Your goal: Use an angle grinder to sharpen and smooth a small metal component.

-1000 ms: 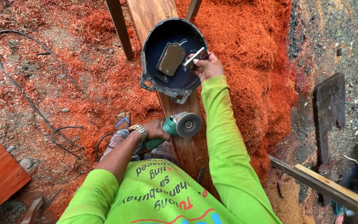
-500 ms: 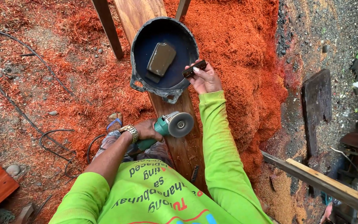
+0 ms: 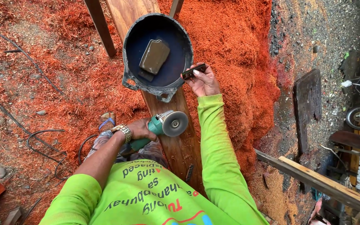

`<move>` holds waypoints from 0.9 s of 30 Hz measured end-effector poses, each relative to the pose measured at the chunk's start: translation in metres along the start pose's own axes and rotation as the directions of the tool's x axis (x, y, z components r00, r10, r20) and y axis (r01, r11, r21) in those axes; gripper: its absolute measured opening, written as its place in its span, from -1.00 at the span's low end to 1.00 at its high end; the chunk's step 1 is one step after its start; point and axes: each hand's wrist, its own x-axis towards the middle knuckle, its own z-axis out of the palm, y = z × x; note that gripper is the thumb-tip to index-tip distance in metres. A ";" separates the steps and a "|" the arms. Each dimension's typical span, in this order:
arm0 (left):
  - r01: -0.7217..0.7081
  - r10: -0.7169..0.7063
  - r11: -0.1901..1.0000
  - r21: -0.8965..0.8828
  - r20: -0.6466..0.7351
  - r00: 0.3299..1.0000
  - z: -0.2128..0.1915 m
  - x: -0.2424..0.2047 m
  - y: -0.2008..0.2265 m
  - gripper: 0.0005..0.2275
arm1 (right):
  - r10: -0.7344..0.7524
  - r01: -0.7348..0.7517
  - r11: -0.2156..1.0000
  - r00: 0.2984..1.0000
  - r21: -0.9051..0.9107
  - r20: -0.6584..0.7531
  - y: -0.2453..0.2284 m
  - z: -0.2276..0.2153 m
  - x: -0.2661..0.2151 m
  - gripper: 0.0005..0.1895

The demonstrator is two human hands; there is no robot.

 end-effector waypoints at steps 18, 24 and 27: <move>0.017 -0.016 0.999 0.041 -0.023 1.000 0.000 -0.001 0.000 -0.32 | -0.055 0.056 0.997 0.998 -0.055 0.016 -0.006 -0.012 -0.008 -0.59; 0.011 -0.011 1.000 0.028 -0.014 1.000 -0.001 -0.001 0.001 -0.31 | -0.052 0.052 0.998 0.999 -0.037 -0.006 -0.005 -0.010 -0.011 -0.59; 0.014 -0.014 1.000 -0.010 -0.008 1.000 -0.002 -0.005 0.006 -0.30 | -0.062 0.062 0.998 0.998 -0.030 -0.006 -0.002 -0.023 -0.005 -0.60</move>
